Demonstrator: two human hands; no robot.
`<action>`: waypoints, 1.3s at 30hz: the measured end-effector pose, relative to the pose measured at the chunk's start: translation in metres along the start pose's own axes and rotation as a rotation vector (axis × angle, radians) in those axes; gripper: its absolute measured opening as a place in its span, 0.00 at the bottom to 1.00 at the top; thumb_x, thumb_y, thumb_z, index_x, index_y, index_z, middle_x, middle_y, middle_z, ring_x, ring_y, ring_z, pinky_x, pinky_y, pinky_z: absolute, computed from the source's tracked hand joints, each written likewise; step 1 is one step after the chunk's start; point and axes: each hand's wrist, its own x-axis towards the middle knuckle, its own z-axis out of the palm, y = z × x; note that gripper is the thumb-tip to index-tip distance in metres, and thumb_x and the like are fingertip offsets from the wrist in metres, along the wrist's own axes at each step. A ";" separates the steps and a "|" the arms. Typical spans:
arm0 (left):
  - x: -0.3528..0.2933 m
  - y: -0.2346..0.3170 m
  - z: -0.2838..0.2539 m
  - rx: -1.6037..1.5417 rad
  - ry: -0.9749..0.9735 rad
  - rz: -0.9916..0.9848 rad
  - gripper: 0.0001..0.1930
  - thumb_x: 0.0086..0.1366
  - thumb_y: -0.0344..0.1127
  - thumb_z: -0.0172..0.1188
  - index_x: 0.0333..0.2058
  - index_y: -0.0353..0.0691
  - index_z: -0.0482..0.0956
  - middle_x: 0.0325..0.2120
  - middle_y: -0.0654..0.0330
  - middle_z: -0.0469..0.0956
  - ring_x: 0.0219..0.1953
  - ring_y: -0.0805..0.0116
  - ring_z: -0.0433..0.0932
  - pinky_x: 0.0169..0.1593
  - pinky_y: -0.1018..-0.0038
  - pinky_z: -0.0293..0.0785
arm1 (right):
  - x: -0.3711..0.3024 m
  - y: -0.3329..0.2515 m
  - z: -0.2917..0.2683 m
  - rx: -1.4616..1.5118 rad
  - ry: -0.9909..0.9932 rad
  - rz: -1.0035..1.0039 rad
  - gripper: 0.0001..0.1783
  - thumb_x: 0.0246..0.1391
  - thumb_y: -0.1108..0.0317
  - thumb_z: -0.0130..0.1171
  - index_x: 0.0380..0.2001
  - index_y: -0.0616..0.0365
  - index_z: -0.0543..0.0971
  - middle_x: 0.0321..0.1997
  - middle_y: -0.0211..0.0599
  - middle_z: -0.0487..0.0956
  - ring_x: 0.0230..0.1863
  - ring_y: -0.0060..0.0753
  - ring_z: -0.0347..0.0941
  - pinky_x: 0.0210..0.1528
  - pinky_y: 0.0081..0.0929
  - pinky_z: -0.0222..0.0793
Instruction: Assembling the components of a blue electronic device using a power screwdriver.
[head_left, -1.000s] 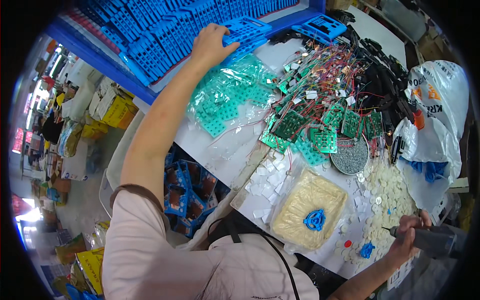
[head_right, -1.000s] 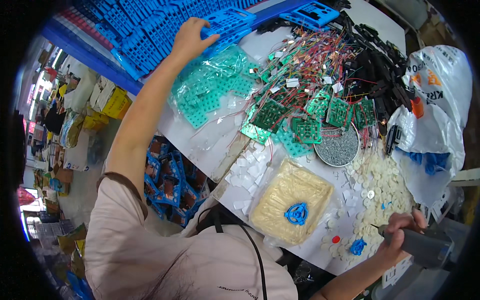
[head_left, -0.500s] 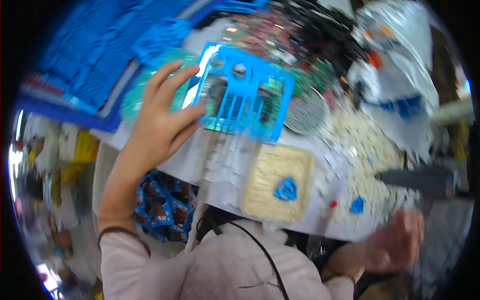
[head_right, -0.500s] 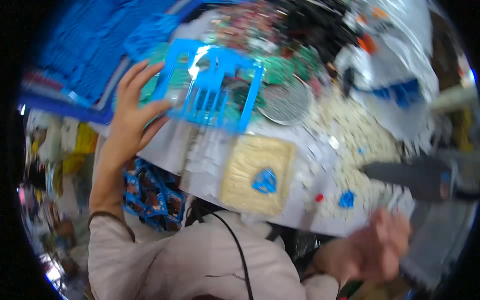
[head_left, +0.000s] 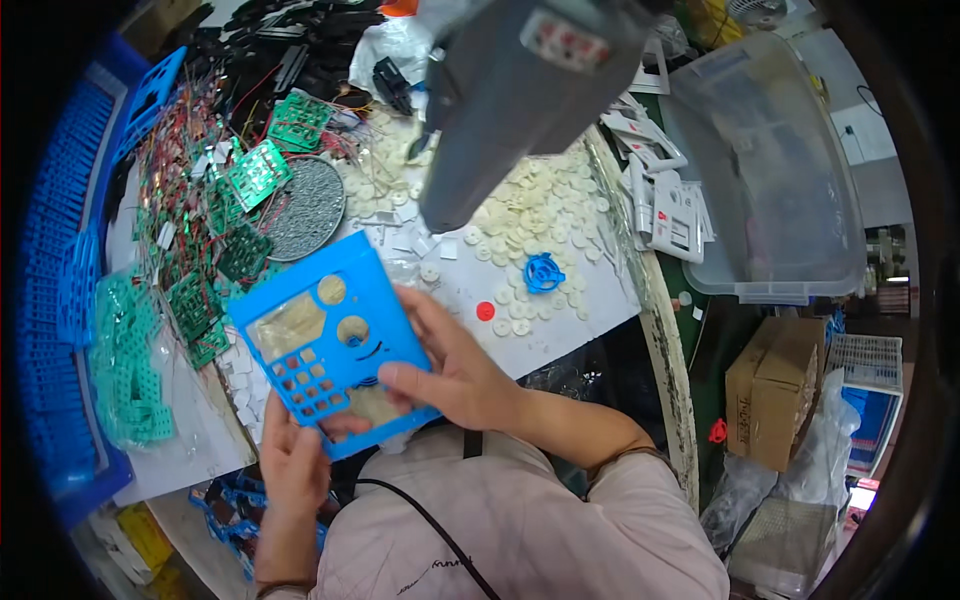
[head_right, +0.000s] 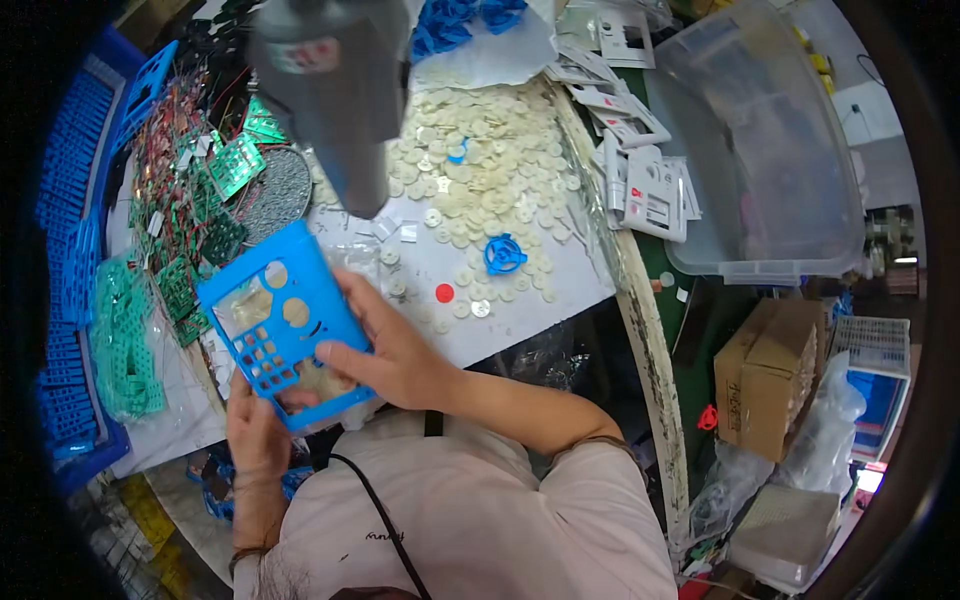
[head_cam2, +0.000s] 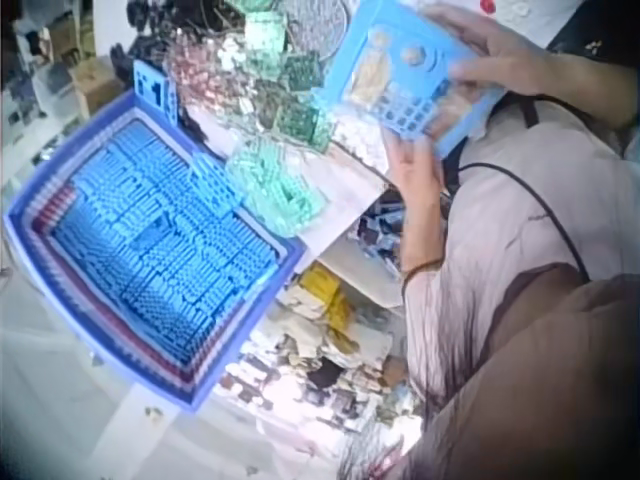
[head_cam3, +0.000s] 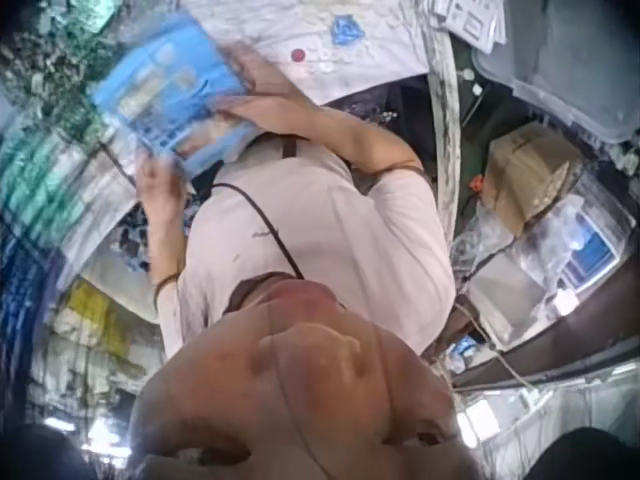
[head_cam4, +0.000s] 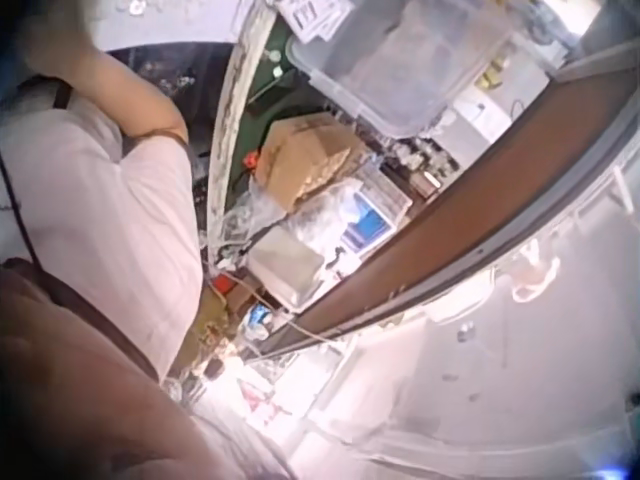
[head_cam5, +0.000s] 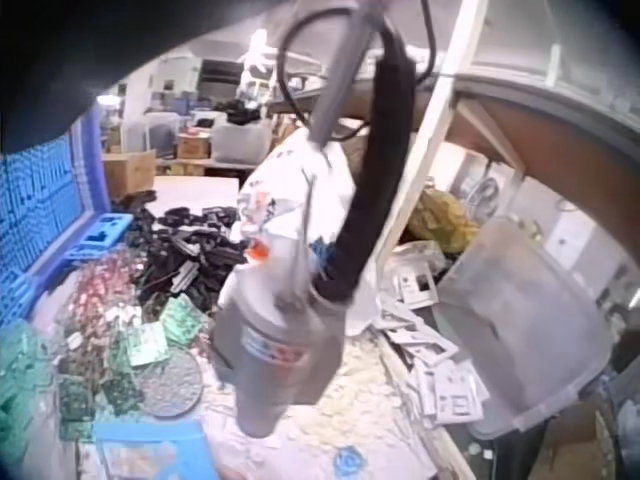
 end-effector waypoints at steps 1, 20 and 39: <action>0.002 0.000 0.000 -0.008 0.021 0.026 0.38 0.68 0.39 0.60 0.70 0.35 0.52 0.57 0.48 0.72 0.43 0.56 0.83 0.46 0.64 0.81 | -0.005 0.010 -0.003 -0.067 0.008 -0.101 0.36 0.61 0.72 0.62 0.68 0.63 0.59 0.58 0.44 0.74 0.59 0.35 0.72 0.62 0.35 0.68; 0.009 0.003 -0.001 -0.095 0.182 0.163 0.30 0.68 0.30 0.56 0.67 0.38 0.59 0.49 0.55 0.76 0.30 0.75 0.69 0.45 0.65 0.77 | -0.106 -0.098 -0.270 -1.562 1.162 -0.485 0.21 0.53 0.71 0.69 0.51 0.59 0.80 0.47 0.35 0.77 0.49 0.33 0.74 0.46 0.29 0.73; -0.014 -0.042 -0.056 -0.422 0.091 0.197 0.40 0.63 0.56 0.66 0.64 0.36 0.64 0.59 0.52 0.66 0.55 0.61 0.72 0.60 0.58 0.69 | 0.044 -0.011 0.091 -0.494 -0.256 -0.761 0.20 0.53 0.65 0.70 0.47 0.63 0.81 0.48 0.48 0.79 0.48 0.52 0.76 0.48 0.42 0.74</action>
